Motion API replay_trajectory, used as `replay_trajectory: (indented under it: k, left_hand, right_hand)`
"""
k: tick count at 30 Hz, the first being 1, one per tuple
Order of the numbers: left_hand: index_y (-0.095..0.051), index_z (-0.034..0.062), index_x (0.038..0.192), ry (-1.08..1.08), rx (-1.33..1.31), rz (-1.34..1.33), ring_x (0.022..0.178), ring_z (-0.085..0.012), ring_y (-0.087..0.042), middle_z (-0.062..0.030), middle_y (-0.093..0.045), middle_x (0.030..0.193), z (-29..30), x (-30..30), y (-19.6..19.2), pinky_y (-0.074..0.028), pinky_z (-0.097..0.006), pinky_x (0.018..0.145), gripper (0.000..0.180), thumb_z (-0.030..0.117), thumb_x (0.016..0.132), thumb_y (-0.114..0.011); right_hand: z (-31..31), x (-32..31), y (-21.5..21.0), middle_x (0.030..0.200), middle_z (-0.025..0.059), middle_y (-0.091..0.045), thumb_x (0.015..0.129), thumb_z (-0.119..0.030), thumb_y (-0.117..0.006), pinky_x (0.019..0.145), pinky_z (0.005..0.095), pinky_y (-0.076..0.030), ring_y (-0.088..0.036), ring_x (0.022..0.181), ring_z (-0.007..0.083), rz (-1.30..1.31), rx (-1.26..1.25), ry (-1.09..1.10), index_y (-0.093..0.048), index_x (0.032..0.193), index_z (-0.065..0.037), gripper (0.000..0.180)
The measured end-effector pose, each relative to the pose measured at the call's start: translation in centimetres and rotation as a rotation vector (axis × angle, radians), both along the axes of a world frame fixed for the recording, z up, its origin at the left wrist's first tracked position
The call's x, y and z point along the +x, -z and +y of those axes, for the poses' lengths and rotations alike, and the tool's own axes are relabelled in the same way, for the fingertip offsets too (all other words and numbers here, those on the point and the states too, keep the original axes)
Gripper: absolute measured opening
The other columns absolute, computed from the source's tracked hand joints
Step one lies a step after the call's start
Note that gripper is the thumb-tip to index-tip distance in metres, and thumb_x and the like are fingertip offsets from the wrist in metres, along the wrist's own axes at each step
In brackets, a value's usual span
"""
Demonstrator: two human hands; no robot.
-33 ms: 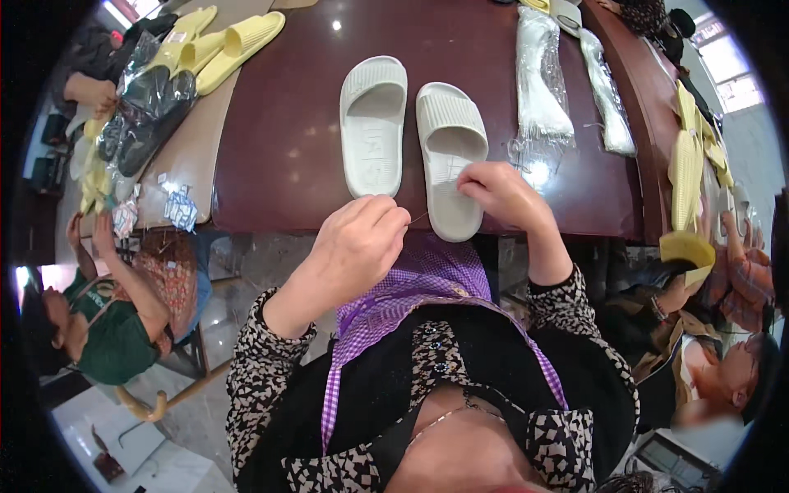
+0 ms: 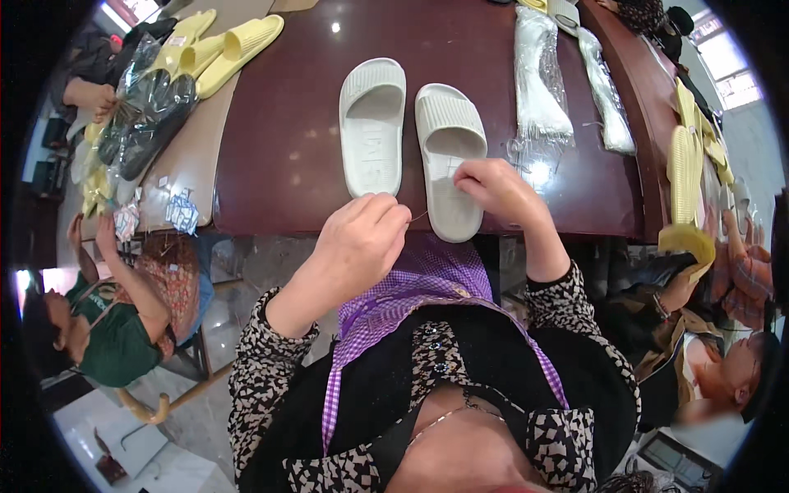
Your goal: The person pairs slippers together by threading plastic fasteners through them by hand and securing pairs together at a work table.
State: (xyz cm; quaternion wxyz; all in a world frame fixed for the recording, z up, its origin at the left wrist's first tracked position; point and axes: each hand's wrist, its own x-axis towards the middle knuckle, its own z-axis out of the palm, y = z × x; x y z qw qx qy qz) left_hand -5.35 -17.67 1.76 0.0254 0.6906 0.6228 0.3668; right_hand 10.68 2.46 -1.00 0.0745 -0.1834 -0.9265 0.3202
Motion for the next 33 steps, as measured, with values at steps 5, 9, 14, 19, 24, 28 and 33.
replay_trajectory:
  k: [5,9,14,19,24,28,33]
  left_hand:
    - [-0.056,0.0028,0.08,-0.174,-0.024,0.099,0.078,-0.028,-0.06,-0.0116,-0.056,0.08,3.2,-0.8,4.1,-0.05,-0.037,0.068,0.006,0.004,0.078,-0.061]
    - [-0.056,0.0033,0.08,-0.236,-0.001,0.151,0.076,-0.0284,-0.061,-0.0123,-0.057,0.079,6.1,-1.0,6.9,-0.051,-0.038,0.067,0.006,0.007,0.078,-0.061]
    - [-0.057,0.0031,0.08,-0.327,0.003,0.187,0.072,-0.0288,-0.062,-0.012,-0.058,0.076,8.7,-1.0,8.1,-0.052,-0.039,0.064,0.008,0.009,0.078,-0.062]
    - [-0.057,0.0037,0.077,-0.367,0.0,0.195,0.071,-0.0289,-0.062,-0.0118,-0.06,0.076,9.6,-1.1,8.2,-0.052,-0.039,0.062,0.009,0.011,0.079,-0.061]
    - [-0.058,0.0043,0.076,-0.369,0.005,0.176,0.07,-0.0287,-0.062,-0.0114,-0.06,0.075,10.0,-0.8,8.1,-0.051,-0.039,0.062,0.008,0.011,0.079,-0.061]
    - [-0.058,0.0045,0.077,-0.336,0.016,0.21,0.074,-0.0286,-0.06,-0.011,-0.06,0.078,10.0,-1.0,8.2,-0.05,-0.039,0.067,0.007,0.01,0.078,-0.061]
    - [-0.059,0.0045,0.078,-0.17,0.124,0.215,0.082,-0.0282,-0.057,-0.0099,-0.059,0.083,10.2,-2.9,8.2,-0.048,-0.038,0.073,0.005,0.008,0.077,-0.062]
  right_hand:
    - [0.6,-2.6,2.9,0.086,0.0184,-0.065,0.083,-0.008,-0.056,0.07,0.0411,-0.05,-0.063,0.08,0.0349,0.134,0.231,0.128,-0.064,0.095,-0.001,0.017]
    - [0.0,-2.7,3.5,0.09,0.0185,-0.065,0.083,-0.006,-0.054,0.072,0.0419,-0.051,-0.063,0.082,0.0359,0.18,0.338,0.224,-0.063,0.102,-0.002,0.021]
    - [-0.8,-0.8,1.7,0.094,0.0186,-0.065,0.084,-0.005,-0.054,0.072,0.0416,-0.052,-0.063,0.084,0.0364,0.265,0.387,0.261,-0.061,0.106,-0.002,0.023]
    - [0.2,0.8,0.9,0.095,0.019,-0.065,0.085,-0.005,-0.054,0.073,0.0401,-0.052,-0.064,0.085,0.0357,0.308,0.336,0.291,-0.062,0.105,-0.001,0.021]
    - [4.1,0.2,1.0,0.089,0.0198,-0.066,0.087,-0.014,-0.056,0.072,0.0391,-0.05,-0.064,0.085,0.0357,0.38,0.128,0.43,-0.064,0.096,0.002,0.02]
    - [8.9,-3.4,2.1,0.081,0.021,-0.066,0.085,-0.027,-0.059,0.074,0.0395,-0.049,-0.064,0.083,0.0355,0.077,0.137,0.549,-0.067,0.087,0.004,0.032]
    - [12.6,-7.1,4.4,0.087,0.0212,-0.066,0.082,-0.032,-0.061,0.078,0.0436,-0.049,-0.063,0.086,0.0363,-0.002,0.189,0.482,-0.07,0.084,0.001,0.034]
